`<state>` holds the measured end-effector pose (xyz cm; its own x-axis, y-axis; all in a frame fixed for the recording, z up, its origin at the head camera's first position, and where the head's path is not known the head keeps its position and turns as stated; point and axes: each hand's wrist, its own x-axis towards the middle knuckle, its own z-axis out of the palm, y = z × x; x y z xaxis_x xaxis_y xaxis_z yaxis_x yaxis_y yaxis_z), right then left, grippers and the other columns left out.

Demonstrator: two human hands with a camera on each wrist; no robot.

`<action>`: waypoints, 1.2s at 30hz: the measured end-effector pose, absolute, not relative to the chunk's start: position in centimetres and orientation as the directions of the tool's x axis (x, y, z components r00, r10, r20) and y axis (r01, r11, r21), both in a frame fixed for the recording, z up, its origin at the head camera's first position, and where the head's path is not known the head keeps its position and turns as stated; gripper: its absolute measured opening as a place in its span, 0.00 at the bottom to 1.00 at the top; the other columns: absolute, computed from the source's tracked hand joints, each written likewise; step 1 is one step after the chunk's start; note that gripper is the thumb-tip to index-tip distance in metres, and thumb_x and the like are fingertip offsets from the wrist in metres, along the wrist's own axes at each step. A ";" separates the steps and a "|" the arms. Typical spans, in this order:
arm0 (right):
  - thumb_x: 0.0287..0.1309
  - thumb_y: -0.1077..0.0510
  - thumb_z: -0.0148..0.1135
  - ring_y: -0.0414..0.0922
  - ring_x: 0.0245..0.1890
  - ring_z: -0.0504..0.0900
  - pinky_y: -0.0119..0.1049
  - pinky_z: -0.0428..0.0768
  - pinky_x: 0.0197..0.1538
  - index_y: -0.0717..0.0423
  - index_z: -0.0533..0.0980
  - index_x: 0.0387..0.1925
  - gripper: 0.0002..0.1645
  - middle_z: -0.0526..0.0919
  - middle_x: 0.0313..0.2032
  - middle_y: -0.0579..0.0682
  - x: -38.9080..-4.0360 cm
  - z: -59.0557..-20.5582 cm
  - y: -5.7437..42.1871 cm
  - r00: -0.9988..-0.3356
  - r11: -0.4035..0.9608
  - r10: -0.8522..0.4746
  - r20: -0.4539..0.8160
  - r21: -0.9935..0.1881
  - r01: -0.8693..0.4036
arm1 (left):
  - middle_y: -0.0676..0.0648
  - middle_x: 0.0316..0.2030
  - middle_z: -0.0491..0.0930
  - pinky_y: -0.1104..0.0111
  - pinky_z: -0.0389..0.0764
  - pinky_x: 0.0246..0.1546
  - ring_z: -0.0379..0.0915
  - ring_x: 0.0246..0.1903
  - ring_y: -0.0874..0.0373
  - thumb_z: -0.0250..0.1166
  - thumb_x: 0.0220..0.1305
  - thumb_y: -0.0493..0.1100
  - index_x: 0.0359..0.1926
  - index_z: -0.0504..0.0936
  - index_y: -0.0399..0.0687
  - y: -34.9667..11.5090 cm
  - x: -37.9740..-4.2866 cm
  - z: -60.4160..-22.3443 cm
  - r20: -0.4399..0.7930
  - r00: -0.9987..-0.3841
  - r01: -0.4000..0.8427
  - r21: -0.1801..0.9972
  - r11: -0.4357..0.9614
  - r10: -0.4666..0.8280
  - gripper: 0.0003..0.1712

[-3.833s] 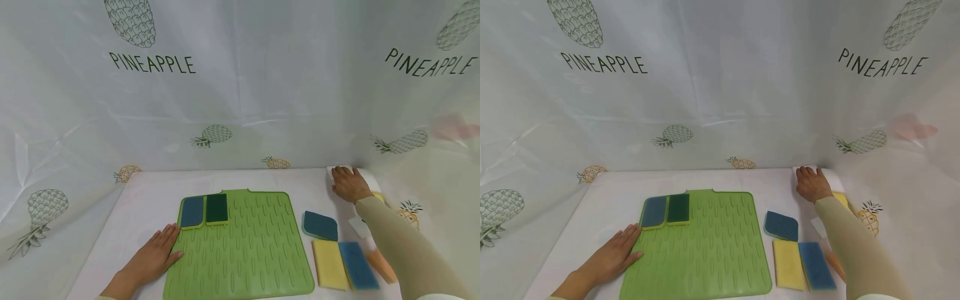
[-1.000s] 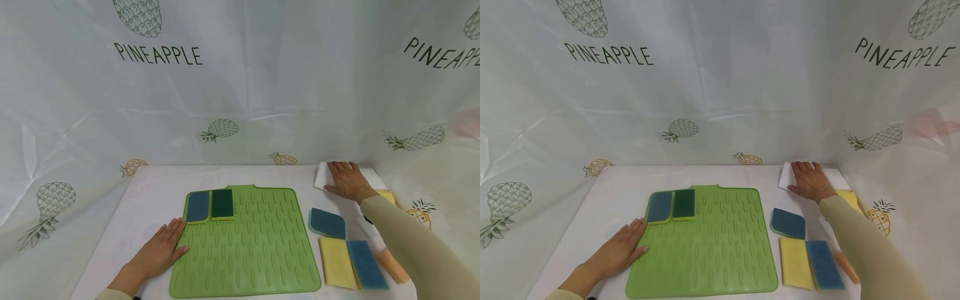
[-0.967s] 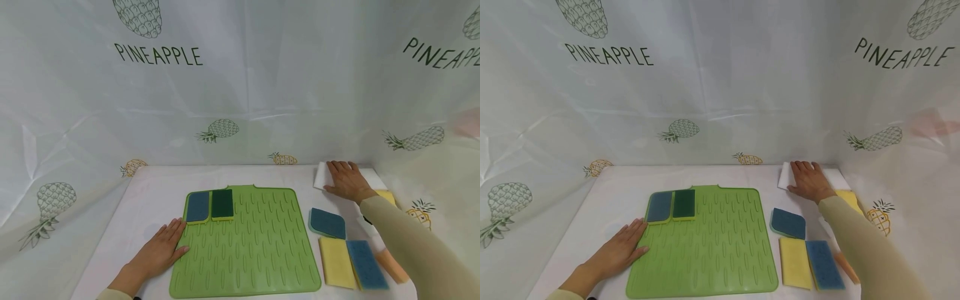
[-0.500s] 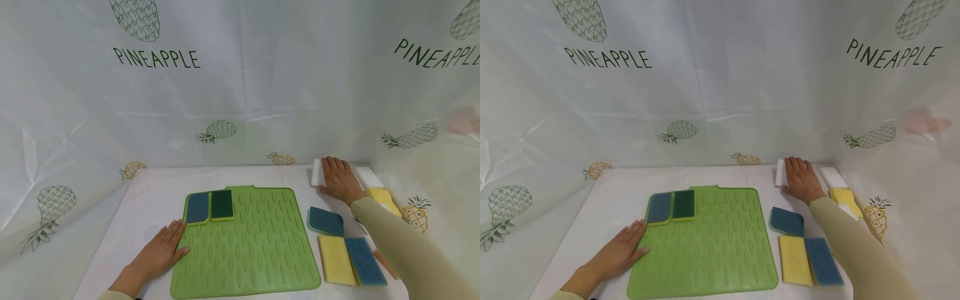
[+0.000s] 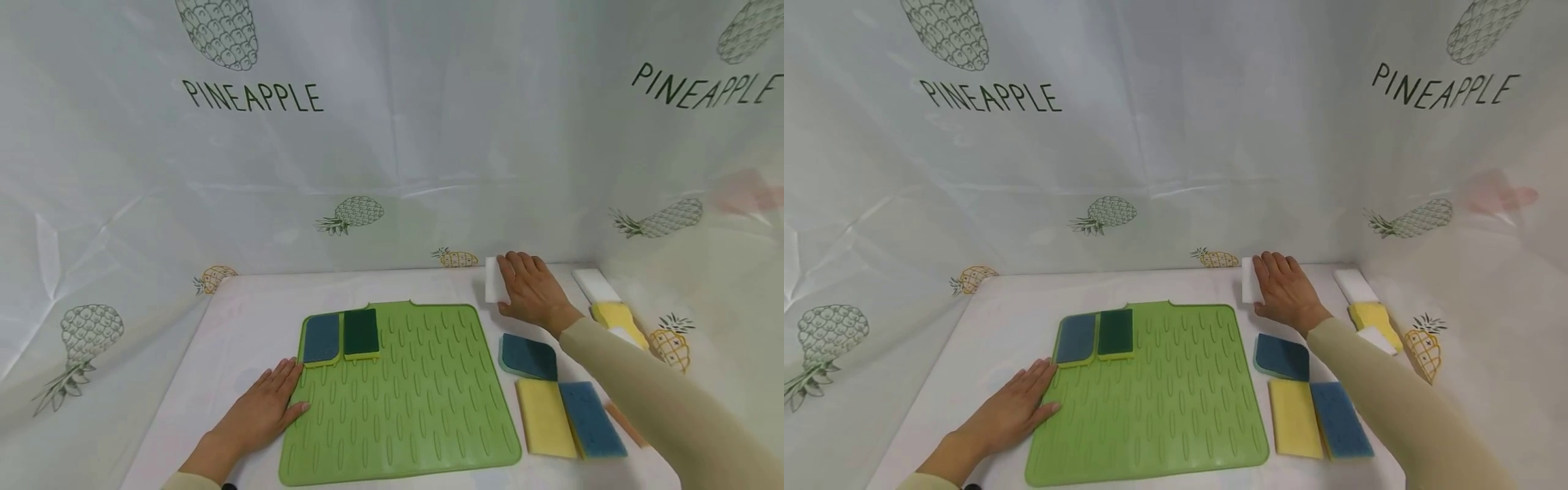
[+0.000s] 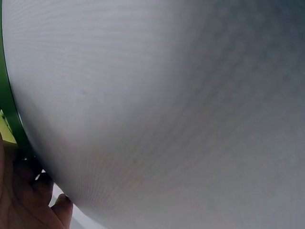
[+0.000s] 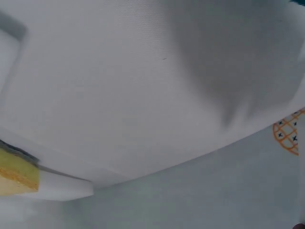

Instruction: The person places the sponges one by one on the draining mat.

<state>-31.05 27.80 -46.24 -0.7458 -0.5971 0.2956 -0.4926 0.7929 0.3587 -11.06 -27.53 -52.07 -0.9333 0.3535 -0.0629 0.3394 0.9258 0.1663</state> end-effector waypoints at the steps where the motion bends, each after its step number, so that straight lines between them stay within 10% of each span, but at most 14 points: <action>1: 0.49 0.34 0.77 0.64 0.63 0.71 0.60 0.75 0.65 0.70 0.60 0.72 0.64 0.70 0.63 0.70 -31.0 -46.2 27.4 -0.739 0.787 -0.605 0.297 0.362 -0.499 | 0.34 0.79 0.62 0.42 0.65 0.77 0.58 0.79 0.37 0.56 0.78 0.65 0.80 0.62 0.36 -27.5 -11.1 -52.1 -0.065 -0.933 0.339 0.165 0.926 0.353 0.46; 36: 0.59 0.27 0.65 0.59 0.73 0.70 0.57 0.74 0.72 0.63 0.61 0.78 0.61 0.69 0.74 0.61 -26.2 -47.5 10.6 -0.709 0.714 -0.700 0.091 0.061 -0.697 | 0.34 0.78 0.63 0.42 0.66 0.76 0.59 0.78 0.37 0.57 0.78 0.65 0.80 0.63 0.36 -27.6 -11.0 -52.4 -0.043 -0.931 0.349 0.172 0.921 0.361 0.46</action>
